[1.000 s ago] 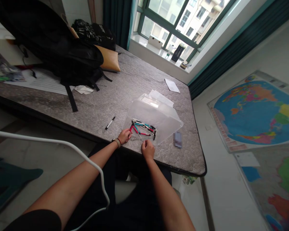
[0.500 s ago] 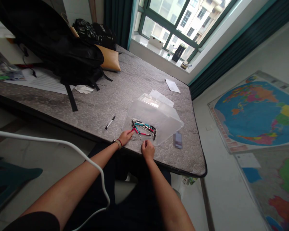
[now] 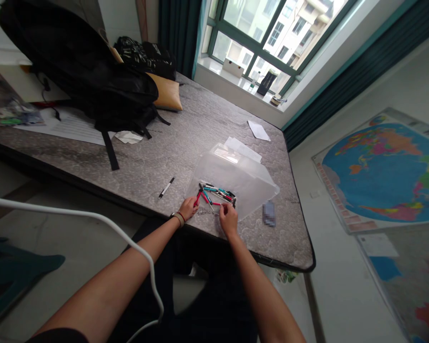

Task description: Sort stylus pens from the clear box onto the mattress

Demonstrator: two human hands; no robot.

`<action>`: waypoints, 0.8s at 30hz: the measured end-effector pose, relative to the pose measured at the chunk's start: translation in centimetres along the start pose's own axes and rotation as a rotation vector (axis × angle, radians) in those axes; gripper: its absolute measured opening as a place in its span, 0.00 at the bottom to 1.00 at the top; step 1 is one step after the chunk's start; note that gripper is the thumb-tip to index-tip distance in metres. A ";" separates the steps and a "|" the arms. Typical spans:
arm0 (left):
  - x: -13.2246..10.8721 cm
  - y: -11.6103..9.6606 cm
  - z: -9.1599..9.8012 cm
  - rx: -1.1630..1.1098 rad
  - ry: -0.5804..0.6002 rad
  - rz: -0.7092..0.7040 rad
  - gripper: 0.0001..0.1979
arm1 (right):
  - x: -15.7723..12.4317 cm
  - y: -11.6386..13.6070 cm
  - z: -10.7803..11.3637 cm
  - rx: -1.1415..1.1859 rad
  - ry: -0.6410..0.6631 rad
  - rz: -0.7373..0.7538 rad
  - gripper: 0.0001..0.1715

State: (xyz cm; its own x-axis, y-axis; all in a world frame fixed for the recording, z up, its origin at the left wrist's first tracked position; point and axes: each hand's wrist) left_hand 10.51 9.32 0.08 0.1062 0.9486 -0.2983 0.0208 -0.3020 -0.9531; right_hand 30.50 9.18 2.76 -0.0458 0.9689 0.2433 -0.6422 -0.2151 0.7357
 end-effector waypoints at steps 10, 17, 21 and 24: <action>-0.2 -0.1 0.1 0.067 -0.026 -0.090 0.15 | 10.1 3.4 -3.8 -0.369 0.459 0.049 0.12; 0.1 0.6 0.0 0.217 -0.040 -0.185 0.15 | 10.4 2.9 -4.5 -0.461 0.496 0.031 0.14; 0.3 1.1 0.2 0.355 -0.091 -0.281 0.15 | 11.0 2.8 -4.3 -0.505 0.511 0.019 0.13; 0.5 1.4 0.3 0.499 -0.161 -0.369 0.14 | 11.1 2.9 -4.2 -0.525 0.542 0.038 0.13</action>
State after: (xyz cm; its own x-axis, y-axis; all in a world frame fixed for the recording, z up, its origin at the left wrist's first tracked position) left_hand 10.29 9.37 -1.38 0.0291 0.9958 0.0868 -0.4421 0.0908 -0.8924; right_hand 24.90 19.87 4.93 -0.3579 0.9158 -0.1824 -0.9067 -0.2942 0.3023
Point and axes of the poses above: each hand's wrist, its own x-axis towards the middle knuckle, its own z-axis out of the back of the hand, y = z × x, and after that the axes turned 13 degrees about x, right-handed
